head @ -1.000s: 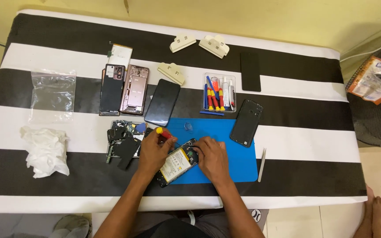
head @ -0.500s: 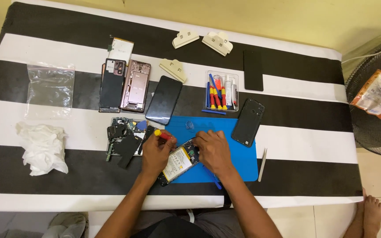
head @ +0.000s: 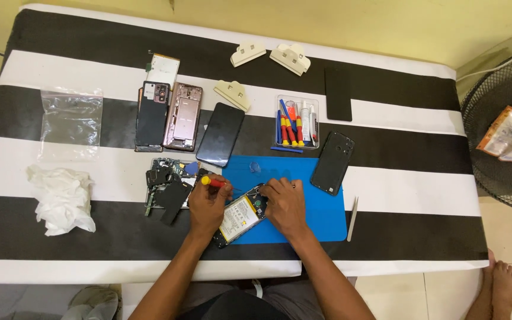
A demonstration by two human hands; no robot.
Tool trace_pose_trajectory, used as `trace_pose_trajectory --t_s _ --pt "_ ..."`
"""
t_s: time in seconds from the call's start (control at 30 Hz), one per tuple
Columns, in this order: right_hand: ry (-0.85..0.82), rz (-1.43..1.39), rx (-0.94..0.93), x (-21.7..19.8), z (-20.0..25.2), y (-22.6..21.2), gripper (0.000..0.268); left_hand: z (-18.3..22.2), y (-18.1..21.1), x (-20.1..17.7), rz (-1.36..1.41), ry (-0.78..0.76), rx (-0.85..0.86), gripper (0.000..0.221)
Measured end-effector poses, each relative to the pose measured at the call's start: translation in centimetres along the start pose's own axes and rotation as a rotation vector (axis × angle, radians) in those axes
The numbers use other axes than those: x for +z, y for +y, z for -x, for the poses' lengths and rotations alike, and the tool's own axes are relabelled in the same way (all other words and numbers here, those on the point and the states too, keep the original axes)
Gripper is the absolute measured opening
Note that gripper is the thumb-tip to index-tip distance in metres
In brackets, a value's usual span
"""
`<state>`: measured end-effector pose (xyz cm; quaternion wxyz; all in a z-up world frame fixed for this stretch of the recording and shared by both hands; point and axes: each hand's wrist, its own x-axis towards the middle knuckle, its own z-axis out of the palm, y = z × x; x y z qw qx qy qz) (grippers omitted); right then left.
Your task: Disassembling and repairing internal components of a mobile phone using precision tools on a workbench.
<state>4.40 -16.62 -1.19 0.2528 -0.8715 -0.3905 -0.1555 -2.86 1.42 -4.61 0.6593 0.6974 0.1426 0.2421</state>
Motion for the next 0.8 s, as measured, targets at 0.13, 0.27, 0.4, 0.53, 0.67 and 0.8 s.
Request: trace_pose_trajectory --t_s 0.13,0.27,0.4,0.53,0.67,0.8 --pt "-0.013 0.056 -0.003 1.8 1.6 1.9 0.024 0.0 0.0 0.0 -0.011 -0.005 0.013 0.015" --pt "-0.075 0.061 0.065 1.8 1.5 1.6 0.027 0.0 0.0 0.0 -0.022 0.005 0.035 0.014" --pt "-0.136 0.005 0.125 0.5 0.1 0.4 0.023 0.0 0.1 0.0 -0.007 0.009 0.031 0.013" --pt "-0.204 -0.078 0.280 -1.5 -2.2 -1.5 0.025 0.1 0.1 0.0 0.014 0.011 0.012 0.014" --pt "-0.313 -0.018 0.116 -0.1 -2.0 1.0 0.024 0.0 0.5 -0.1 -0.003 0.003 -0.006 0.014" --pt "-0.454 0.002 0.114 -0.7 -3.9 2.0 0.022 0.0 0.8 -0.2 -0.003 0.003 0.008 0.012"
